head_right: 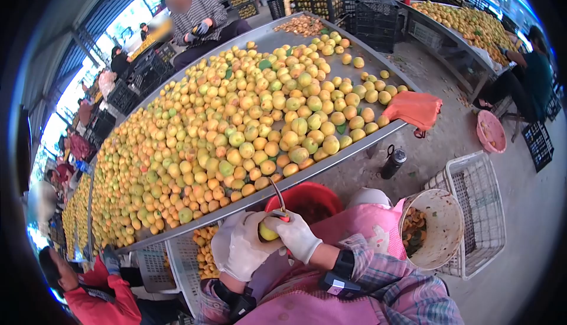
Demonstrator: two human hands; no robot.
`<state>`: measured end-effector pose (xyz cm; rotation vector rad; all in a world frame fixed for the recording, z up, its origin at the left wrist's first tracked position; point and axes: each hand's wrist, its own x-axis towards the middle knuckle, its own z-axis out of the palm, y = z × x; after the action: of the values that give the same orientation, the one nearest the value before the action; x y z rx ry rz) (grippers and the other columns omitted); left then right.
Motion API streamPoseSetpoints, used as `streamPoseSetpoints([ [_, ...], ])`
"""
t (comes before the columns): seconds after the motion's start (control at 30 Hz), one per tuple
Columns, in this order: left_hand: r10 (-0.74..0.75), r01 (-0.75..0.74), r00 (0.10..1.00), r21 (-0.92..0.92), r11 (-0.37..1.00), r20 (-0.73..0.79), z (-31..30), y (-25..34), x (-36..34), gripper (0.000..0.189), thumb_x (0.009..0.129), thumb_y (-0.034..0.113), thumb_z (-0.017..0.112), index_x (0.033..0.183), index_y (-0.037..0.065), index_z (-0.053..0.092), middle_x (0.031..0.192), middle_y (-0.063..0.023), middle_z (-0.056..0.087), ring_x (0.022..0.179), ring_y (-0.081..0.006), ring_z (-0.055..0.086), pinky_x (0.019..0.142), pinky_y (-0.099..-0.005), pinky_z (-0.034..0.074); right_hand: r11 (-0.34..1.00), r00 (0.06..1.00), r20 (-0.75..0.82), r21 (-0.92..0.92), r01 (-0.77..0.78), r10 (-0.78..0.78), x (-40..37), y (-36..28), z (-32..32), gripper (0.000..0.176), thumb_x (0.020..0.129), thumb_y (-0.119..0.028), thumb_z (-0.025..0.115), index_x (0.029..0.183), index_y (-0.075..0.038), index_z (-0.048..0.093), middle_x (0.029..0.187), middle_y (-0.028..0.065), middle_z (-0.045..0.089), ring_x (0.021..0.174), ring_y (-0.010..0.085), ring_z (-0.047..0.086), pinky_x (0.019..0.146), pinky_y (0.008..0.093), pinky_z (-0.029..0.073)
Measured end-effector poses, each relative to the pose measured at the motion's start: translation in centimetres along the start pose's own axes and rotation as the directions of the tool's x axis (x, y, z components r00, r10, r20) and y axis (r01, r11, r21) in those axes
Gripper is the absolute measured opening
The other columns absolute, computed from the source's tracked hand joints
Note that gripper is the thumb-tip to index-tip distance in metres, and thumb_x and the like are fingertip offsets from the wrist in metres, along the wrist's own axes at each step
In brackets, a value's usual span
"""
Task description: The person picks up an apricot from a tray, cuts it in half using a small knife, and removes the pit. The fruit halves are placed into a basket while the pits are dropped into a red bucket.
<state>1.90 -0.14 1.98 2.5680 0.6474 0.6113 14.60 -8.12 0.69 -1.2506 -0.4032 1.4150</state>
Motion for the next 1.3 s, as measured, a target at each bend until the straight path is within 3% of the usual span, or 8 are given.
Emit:
streamPoseSetpoints([
  [0.3,-0.003,0.006,0.997,0.035,0.999,-0.072,1.5,1.1,0.7,0.054,0.061,0.025,0.085,0.102,0.008,0.055,0.092,-0.0123,0.061,0.086,-0.0315,0.061,0.069,-0.0402,0.054,0.999,0.995,-0.09,-0.015,0.039,-0.04,-1.4,-1.5,-0.6,0.028,0.09,-0.031,0.057,0.097,-0.005,0.065,0.075,0.0067,0.063,0.051,0.0152,0.059,0.042,0.0271,0.047],
  [0.37,0.018,-0.015,0.996,0.034,0.999,-0.083,1.8,1.2,0.8,0.052,0.061,0.024,0.085,0.1,0.008,0.055,0.09,-0.0119,0.061,0.085,-0.0309,0.061,0.068,-0.0398,0.054,0.982,0.98,-0.079,-0.067,0.178,-0.183,-0.5,-0.1,-0.9,0.028,0.091,-0.031,0.056,0.097,-0.005,0.065,0.073,0.0077,0.063,0.05,0.0159,0.06,0.042,0.0274,0.047],
  [0.57,0.034,-0.035,0.996,-0.011,0.999,-0.082,1.9,1.6,0.8,0.044,0.059,0.021,0.084,0.091,0.008,0.056,0.085,-0.0117,0.058,0.081,-0.03,0.06,0.065,-0.04,0.052,0.987,0.992,-0.051,-0.124,0.107,-0.114,-1.3,-0.2,-1.5,0.03,0.091,-0.031,0.054,0.097,-0.004,0.065,0.072,0.0093,0.062,0.047,0.0175,0.059,0.042,0.0283,0.048],
  [0.77,-0.028,0.026,0.998,-0.043,0.999,-0.06,2.5,1.6,0.1,0.044,0.056,0.016,0.083,0.087,0.007,0.053,0.083,-0.011,0.055,0.08,-0.0321,0.057,0.067,-0.0413,0.049,1.0,0.999,-0.04,0.006,-0.001,0.001,-1.6,-0.1,-1.6,0.03,0.091,-0.032,0.054,0.099,-0.006,0.067,0.071,0.0088,0.062,0.046,0.0173,0.059,0.041,0.028,0.047],
  [0.83,-0.005,0.003,0.997,-0.036,0.999,-0.073,2.6,1.6,0.1,0.044,0.056,0.017,0.084,0.086,0.008,0.054,0.081,-0.0104,0.055,0.079,-0.0316,0.058,0.065,-0.041,0.049,0.915,0.948,0.081,-0.249,0.318,-0.308,-1.0,1.3,-2.3,0.03,0.09,-0.032,0.056,0.101,-0.007,0.067,0.075,0.0077,0.063,0.049,0.0165,0.059,0.041,0.0273,0.047],
  [1.03,-0.056,0.063,0.993,0.062,0.996,-0.108,1.0,3.8,1.4,0.049,0.059,0.019,0.085,0.092,0.005,0.052,0.089,-0.014,0.056,0.082,-0.033,0.059,0.068,-0.0422,0.051,0.994,0.999,-0.032,0.111,-0.014,0.018,-1.2,-0.9,-2.2,0.038,0.09,-0.036,0.06,0.117,-0.009,0.061,0.093,0.0069,0.065,0.058,0.014,0.061,0.042,0.0267,0.048],
  [1.17,-0.126,0.106,0.991,-0.313,0.944,-0.046,1.7,2.2,0.7,0.059,0.065,0.018,0.086,0.112,0.003,0.053,0.104,-0.0147,0.059,0.094,-0.032,0.062,0.08,-0.0379,0.052,0.963,0.967,0.001,0.087,0.255,-0.256,-0.7,-0.8,-2.6,0.047,0.094,-0.029,0.057,0.135,-0.009,0.046,0.098,0.0052,0.062,0.056,0.0098,0.057,0.043,0.0224,0.046],
  [1.3,-0.242,0.263,0.964,-0.565,0.782,0.113,0.7,2.3,0.6,0.07,0.069,0.019,0.085,0.126,0.003,0.049,0.116,-0.0141,0.061,0.103,-0.0248,0.062,0.086,-0.0341,0.052,0.979,0.971,0.126,-0.003,0.206,-0.204,-1.8,-2.5,-3.1,0.05,0.097,-0.02,0.057,0.141,-0.008,0.038,0.101,0.0045,0.059,0.061,0.0084,0.058,0.047,0.0202,0.046],
])
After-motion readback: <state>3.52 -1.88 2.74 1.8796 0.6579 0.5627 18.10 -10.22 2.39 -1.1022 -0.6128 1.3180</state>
